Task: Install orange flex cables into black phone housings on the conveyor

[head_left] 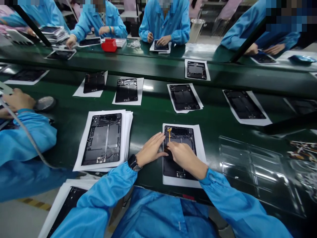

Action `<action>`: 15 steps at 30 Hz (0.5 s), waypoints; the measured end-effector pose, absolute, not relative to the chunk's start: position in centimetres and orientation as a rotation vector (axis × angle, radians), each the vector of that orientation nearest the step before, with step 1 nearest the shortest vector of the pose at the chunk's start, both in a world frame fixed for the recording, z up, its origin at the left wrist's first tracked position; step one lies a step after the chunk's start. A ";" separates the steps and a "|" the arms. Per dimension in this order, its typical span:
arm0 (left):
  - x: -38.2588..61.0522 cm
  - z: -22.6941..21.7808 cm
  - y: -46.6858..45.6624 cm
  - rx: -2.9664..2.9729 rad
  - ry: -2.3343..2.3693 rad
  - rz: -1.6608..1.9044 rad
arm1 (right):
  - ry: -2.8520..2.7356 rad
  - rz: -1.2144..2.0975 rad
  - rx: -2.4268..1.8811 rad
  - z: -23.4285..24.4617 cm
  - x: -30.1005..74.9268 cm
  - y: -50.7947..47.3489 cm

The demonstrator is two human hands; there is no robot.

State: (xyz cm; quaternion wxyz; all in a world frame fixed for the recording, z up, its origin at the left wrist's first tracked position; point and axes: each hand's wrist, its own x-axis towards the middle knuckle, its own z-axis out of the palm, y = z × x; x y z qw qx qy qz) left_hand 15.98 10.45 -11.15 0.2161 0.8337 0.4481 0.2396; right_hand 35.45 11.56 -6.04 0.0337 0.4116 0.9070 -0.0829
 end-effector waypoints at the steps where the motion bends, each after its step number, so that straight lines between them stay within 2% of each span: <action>1: 16.0 -11.1 10.5 2.312 1.242 0.660 | 2.791 -0.254 1.264 -6.1 35.4 11.5; 10: 16.4 -10.2 10.0 2.393 1.318 0.489 | 2.879 -0.390 1.331 -7.0 35.2 11.2; 12: 16.7 -8.9 10.2 2.454 1.343 0.366 | 2.929 -0.502 1.496 -7.0 35.9 10.6; 15: 17.4 -6.5 12.8 2.501 1.435 0.225 | 3.023 -0.738 2.027 -7.2 37.3 8.2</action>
